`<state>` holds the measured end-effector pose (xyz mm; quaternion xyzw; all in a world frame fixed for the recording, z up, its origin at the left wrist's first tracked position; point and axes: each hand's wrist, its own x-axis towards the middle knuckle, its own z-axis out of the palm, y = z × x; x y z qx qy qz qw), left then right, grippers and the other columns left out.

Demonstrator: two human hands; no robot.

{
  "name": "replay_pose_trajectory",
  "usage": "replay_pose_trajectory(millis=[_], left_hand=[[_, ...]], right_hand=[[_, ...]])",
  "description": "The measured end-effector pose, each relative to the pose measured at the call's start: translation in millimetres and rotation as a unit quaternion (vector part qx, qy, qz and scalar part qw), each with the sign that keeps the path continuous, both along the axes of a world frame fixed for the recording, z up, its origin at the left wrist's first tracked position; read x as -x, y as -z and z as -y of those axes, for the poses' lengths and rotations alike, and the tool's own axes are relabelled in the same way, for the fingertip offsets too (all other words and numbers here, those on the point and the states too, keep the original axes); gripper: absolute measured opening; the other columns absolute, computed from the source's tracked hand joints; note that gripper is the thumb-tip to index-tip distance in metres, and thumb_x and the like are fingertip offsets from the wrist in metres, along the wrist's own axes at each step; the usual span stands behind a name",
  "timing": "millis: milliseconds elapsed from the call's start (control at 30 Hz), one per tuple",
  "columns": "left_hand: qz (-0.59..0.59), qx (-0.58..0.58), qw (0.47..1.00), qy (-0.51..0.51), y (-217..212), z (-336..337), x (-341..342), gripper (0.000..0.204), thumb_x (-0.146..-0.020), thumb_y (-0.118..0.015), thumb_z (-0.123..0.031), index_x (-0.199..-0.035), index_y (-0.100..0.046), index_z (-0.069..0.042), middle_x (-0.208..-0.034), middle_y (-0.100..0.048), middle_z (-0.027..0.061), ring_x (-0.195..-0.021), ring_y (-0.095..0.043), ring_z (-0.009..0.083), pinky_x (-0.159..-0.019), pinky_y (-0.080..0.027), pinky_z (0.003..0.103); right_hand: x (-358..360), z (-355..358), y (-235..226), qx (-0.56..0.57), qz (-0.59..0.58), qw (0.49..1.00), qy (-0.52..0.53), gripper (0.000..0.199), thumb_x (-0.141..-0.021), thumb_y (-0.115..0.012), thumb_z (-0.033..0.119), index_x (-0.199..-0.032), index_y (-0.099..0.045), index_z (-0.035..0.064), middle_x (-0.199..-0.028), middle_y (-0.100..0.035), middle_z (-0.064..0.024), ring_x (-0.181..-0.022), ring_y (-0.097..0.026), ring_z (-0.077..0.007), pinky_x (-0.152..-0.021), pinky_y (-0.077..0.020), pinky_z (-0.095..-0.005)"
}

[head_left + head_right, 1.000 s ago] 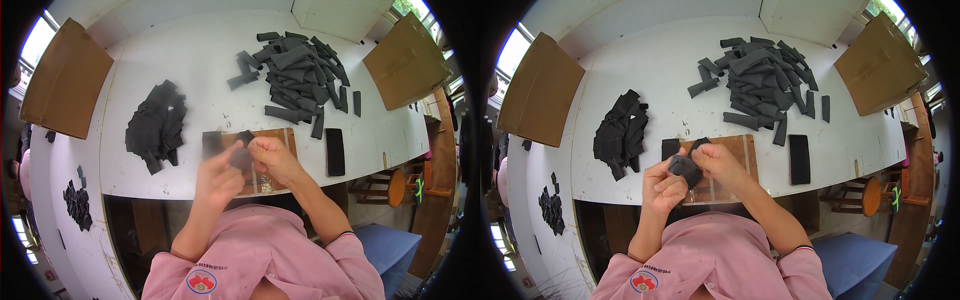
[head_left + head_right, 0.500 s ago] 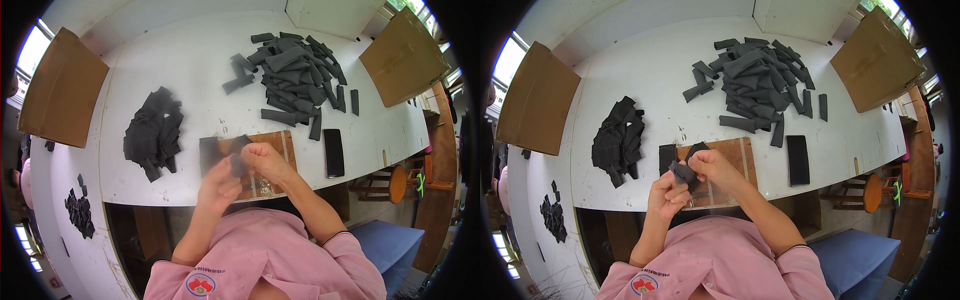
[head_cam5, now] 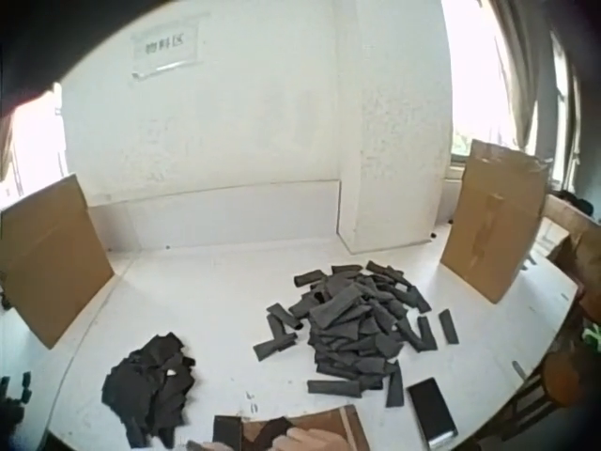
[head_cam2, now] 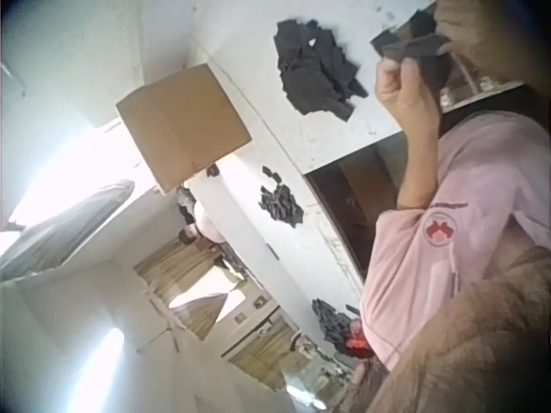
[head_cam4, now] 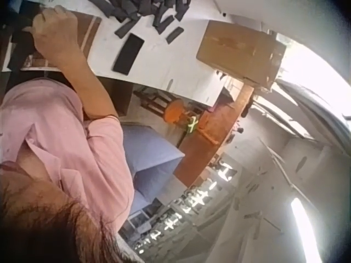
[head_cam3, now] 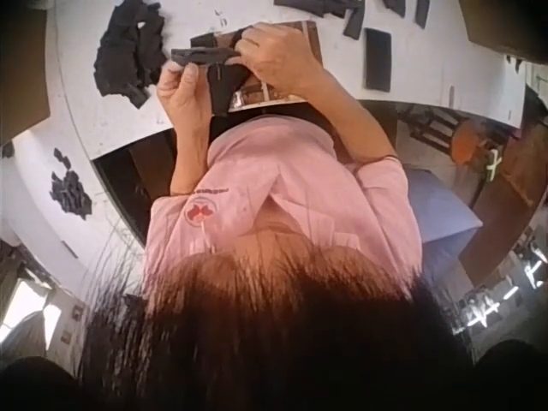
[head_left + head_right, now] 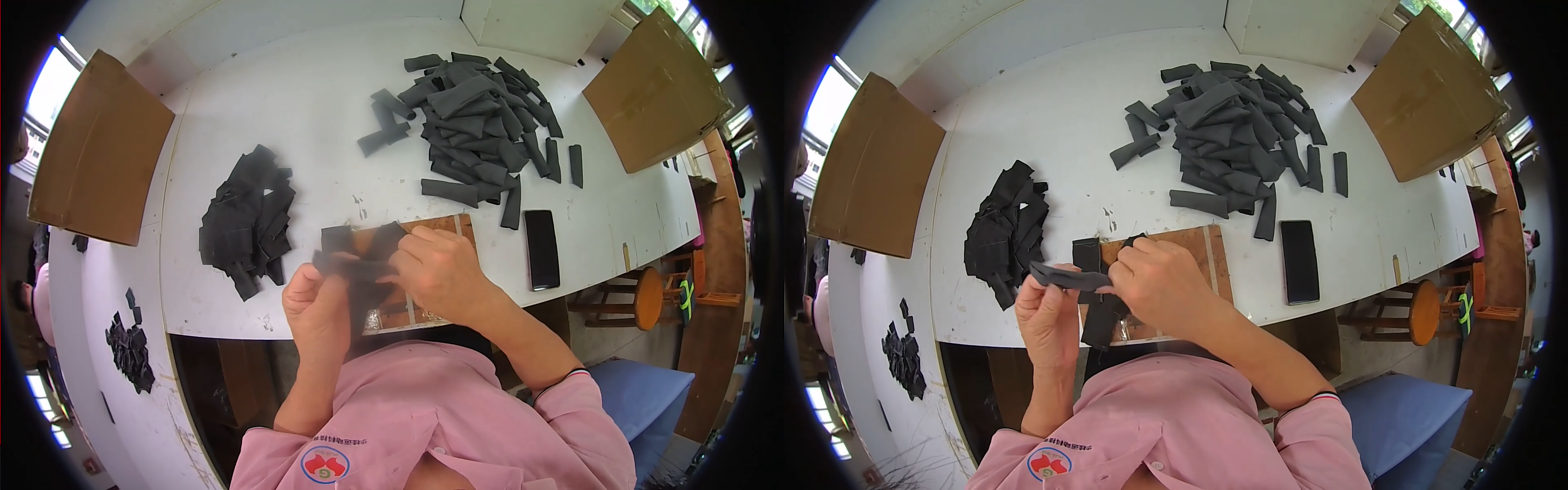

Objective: Peeling and sticking small grey foam adhesive pieces onto larger black foam strips at a workshop table.

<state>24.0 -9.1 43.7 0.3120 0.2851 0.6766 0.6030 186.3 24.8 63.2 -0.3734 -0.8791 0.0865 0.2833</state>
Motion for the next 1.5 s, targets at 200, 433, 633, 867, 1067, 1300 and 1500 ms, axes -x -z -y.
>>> replay_pose_trajectory(millis=[200,433,633,867,1067,1300,1500], left_hand=[[-0.081,0.054,0.985,0.144,10.4,-11.8,-12.9,0.020,-0.075,-0.065,-0.009,-0.090,-0.056,0.001,-0.094,-0.059,0.0162,-0.091,-0.055,0.0215,-0.086,-0.040,0.035],[-0.444,-0.025,0.889,0.113,-10.9,-19.2,-32.9,0.005,-0.069,-0.064,0.002,-0.073,-0.061,0.000,-0.075,-0.063,0.0043,-0.071,-0.056,0.0113,-0.066,-0.045,0.023],[-0.285,-0.023,0.958,0.024,-6.2,-12.3,-39.0,0.009,-0.074,-0.061,0.003,-0.083,-0.060,0.003,-0.085,-0.062,0.0112,-0.076,-0.057,0.0141,-0.069,-0.046,0.026],[-0.145,-0.034,0.987,0.060,-9.2,-12.8,-20.9,0.012,-0.075,-0.063,-0.004,-0.086,-0.061,0.002,-0.084,-0.062,0.0134,-0.080,-0.056,0.0183,-0.074,-0.045,0.030],[-0.148,-0.036,0.985,0.086,-15.4,-13.0,-21.3,0.013,-0.075,-0.063,-0.004,-0.086,-0.061,0.001,-0.079,-0.062,0.0135,-0.079,-0.056,0.0194,-0.073,-0.043,0.028],[-0.187,-0.090,0.977,0.041,-10.5,-12.0,-19.1,0.011,-0.078,-0.059,-0.005,-0.088,-0.059,0.000,-0.085,-0.060,0.0125,-0.081,-0.053,0.0197,-0.074,-0.042,0.030],[0.039,-0.005,0.999,-0.007,-8.4,-11.0,-5.0,0.008,-0.083,-0.054,-0.010,-0.085,-0.055,-0.003,-0.085,-0.054,0.0082,-0.087,-0.048,0.0198,-0.081,-0.039,0.032]], right_hand=[[-1.1,9.2,63.1,0.103,-0.114,0.986,0.061,0.018,-0.070,-0.062,0.019,-0.072,-0.055,0.0021,-0.065,-0.052,-0.0068,-0.058,-0.052,-0.0223,-0.048,-0.0412,-0.0316],[-5.1,8.4,92.1,0.120,-0.260,0.958,-0.025,0.020,-0.070,-0.061,0.014,-0.083,-0.056,-0.0005,-0.067,-0.053,-0.0128,-0.060,-0.053,-0.0304,-0.053,-0.0432,-0.0368],[-3.3,15.7,72.8,0.225,-0.222,0.948,0.039,0.019,-0.074,-0.058,0.017,-0.086,-0.057,0.0018,-0.071,-0.055,-0.0129,-0.068,-0.054,-0.0305,-0.057,-0.0433,-0.0387],[-7.3,7.0,50.4,0.133,-0.128,0.981,0.057,0.016,-0.073,-0.060,0.020,-0.078,-0.056,0.0050,-0.070,-0.056,-0.0077,-0.069,-0.055,-0.0248,-0.056,-0.0443,-0.0354],[-3.6,15.2,65.4,0.108,-0.133,0.984,0.050,0.012,-0.073,-0.058,0.017,-0.072,-0.054,0.0058,-0.068,-0.055,-0.0063,-0.067,-0.055,-0.0232,-0.055,-0.0445,-0.0337],[-1.5,13.2,47.8,0.104,-0.121,0.985,0.063,0.015,-0.071,-0.062,0.018,-0.072,-0.053,0.0057,-0.064,-0.053,-0.0053,-0.063,-0.054,-0.0227,-0.052,-0.0437,-0.0335],[-0.9,9.6,40.2,0.011,-0.059,0.997,0.057,0.023,-0.070,-0.064,0.022,-0.063,-0.049,0.0055,-0.059,-0.050,-0.0049,-0.057,-0.052,-0.0208,-0.047,-0.0411,-0.0313]])
